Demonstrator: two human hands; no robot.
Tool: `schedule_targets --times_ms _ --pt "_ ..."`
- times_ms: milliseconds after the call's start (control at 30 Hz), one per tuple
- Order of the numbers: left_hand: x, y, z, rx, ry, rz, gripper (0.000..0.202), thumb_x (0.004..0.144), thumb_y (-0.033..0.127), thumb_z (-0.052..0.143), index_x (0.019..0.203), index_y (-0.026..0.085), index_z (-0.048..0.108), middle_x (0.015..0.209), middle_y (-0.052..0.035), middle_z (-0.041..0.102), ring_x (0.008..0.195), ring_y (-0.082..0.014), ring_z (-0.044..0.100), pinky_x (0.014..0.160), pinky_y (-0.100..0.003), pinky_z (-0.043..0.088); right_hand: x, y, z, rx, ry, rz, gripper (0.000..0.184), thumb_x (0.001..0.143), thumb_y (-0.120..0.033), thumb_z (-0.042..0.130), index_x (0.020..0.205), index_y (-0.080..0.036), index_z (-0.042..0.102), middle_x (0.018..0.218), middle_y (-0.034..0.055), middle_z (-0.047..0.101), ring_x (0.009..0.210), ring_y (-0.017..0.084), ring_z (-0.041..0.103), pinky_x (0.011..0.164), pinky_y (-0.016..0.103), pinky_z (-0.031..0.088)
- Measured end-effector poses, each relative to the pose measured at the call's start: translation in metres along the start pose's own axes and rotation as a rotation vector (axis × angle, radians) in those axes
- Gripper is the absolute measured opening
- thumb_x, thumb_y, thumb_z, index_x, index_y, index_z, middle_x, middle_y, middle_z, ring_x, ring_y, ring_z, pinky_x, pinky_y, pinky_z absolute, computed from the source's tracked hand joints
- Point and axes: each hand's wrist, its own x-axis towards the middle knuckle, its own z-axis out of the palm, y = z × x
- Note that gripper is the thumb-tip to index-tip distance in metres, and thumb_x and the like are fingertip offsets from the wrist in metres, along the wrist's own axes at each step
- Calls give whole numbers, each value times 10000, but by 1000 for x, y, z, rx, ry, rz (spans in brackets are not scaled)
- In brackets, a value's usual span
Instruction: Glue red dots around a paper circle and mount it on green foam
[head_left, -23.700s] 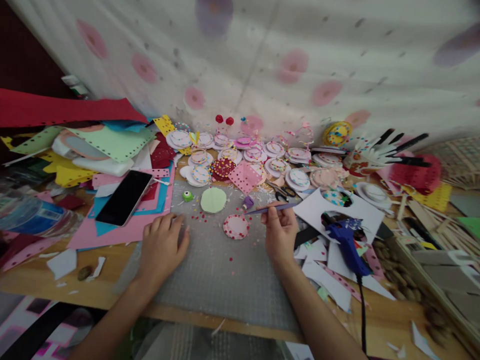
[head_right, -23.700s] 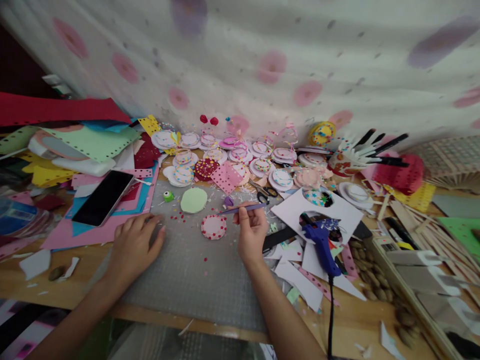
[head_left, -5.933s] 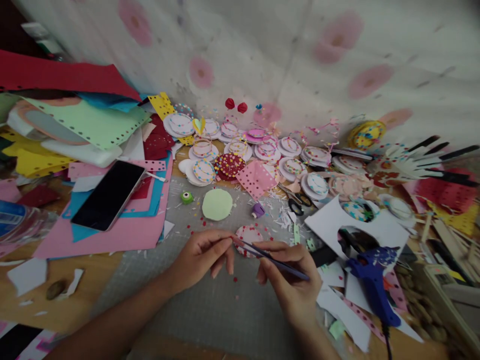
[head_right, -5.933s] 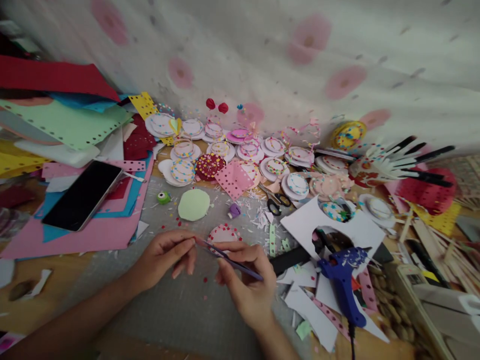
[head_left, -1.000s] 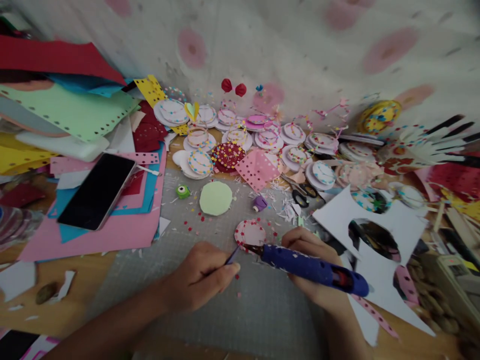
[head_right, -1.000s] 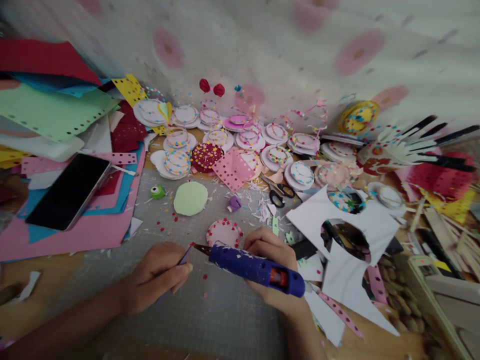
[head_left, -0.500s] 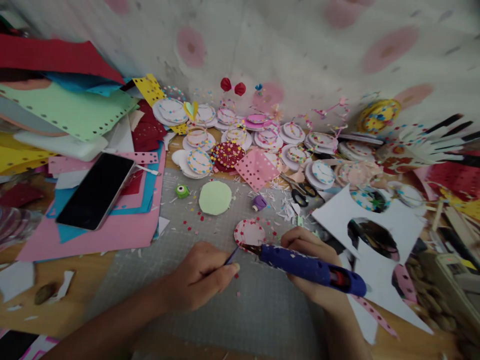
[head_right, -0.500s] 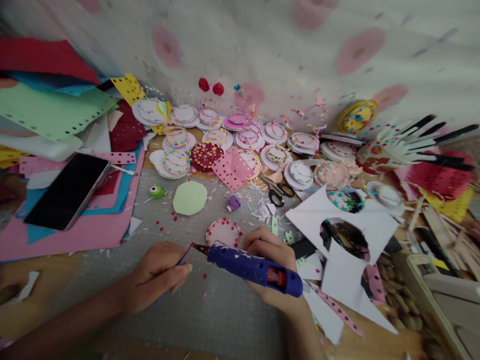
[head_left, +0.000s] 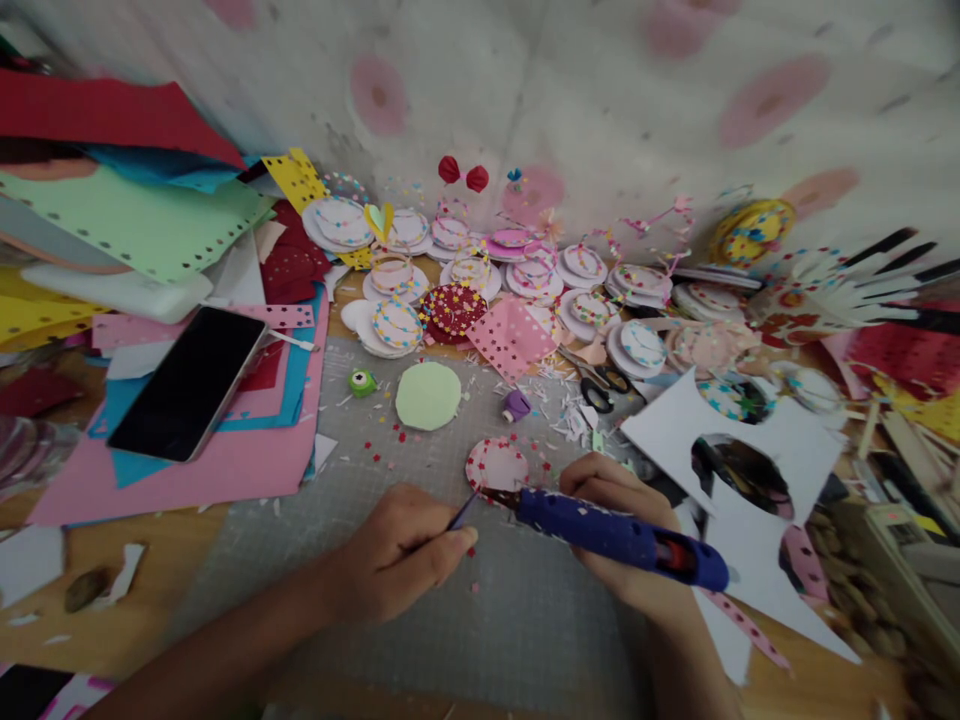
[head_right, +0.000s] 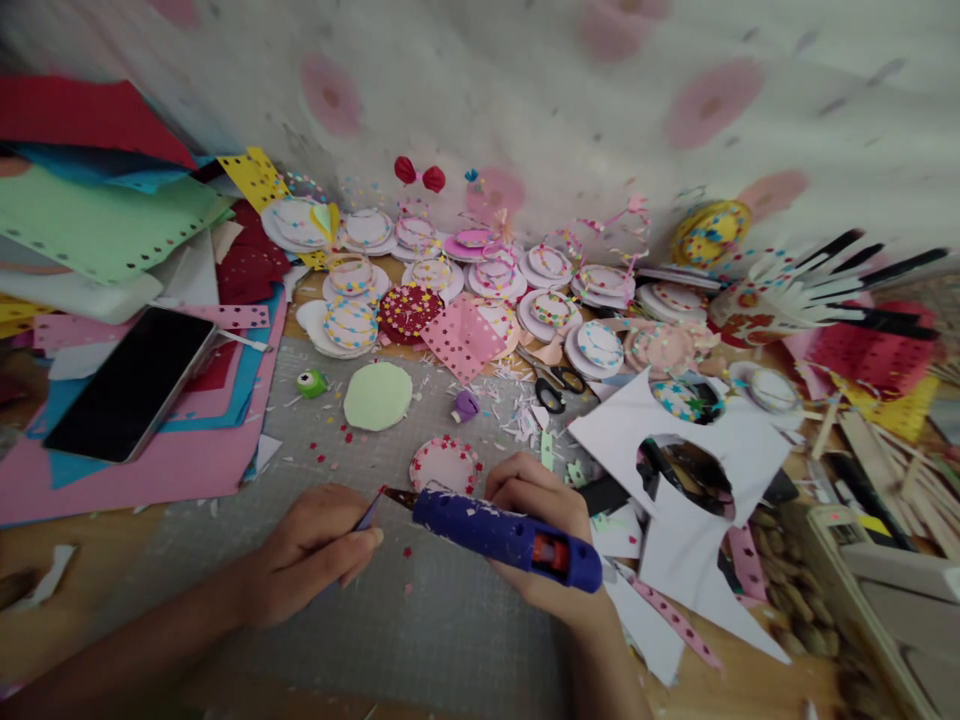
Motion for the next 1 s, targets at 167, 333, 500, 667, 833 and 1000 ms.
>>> schedule_targets --times_ms 167,333,500,667,833,1000 --pt "0 0 0 -13 5 7 430 927 276 366 509 183 328 446 30 390 447 -87 385 501 -234 283 -1 2 0 -8 4 -8 146 757 -212 609 648 -195 513 748 10 555 633 130 538 584 259 410" --pt "0 1 -3 -79 0 -38 442 922 285 375 494 179 354 444 33 375 445 -87 392 507 -228 301 -2 1 -2 -17 -3 -3 127 753 -218 609 652 -198 534 752 15 559 636 139 544 584 267 419" --pt "-2 0 -5 -258 -3 -90 471 934 333 369 493 168 384 461 35 388 440 -74 379 495 -216 304 -2 -3 -3 -93 150 36 39 767 -231 589 730 -218 583 786 13 586 650 148 555 593 270 432" --pt "-4 -7 -4 -407 32 -231 528 910 482 401 484 171 410 431 43 350 388 -69 336 421 -218 255 -5 11 0 -380 610 252 177 805 -377 618 755 -210 588 594 -7 535 514 151 478 505 276 373" --pt "-1 -11 -3 -576 132 -395 530 841 550 465 474 167 463 388 50 343 314 -56 277 341 -215 177 -5 29 -9 -686 676 353 447 689 -571 694 921 -202 596 682 14 598 581 183 527 535 274 346" --pt "7 -9 -3 -666 288 -436 476 793 497 528 479 141 557 377 38 372 319 -58 290 344 -216 155 -5 38 -18 -915 423 293 686 686 -690 617 1097 -146 544 873 121 632 810 300 545 720 388 366"
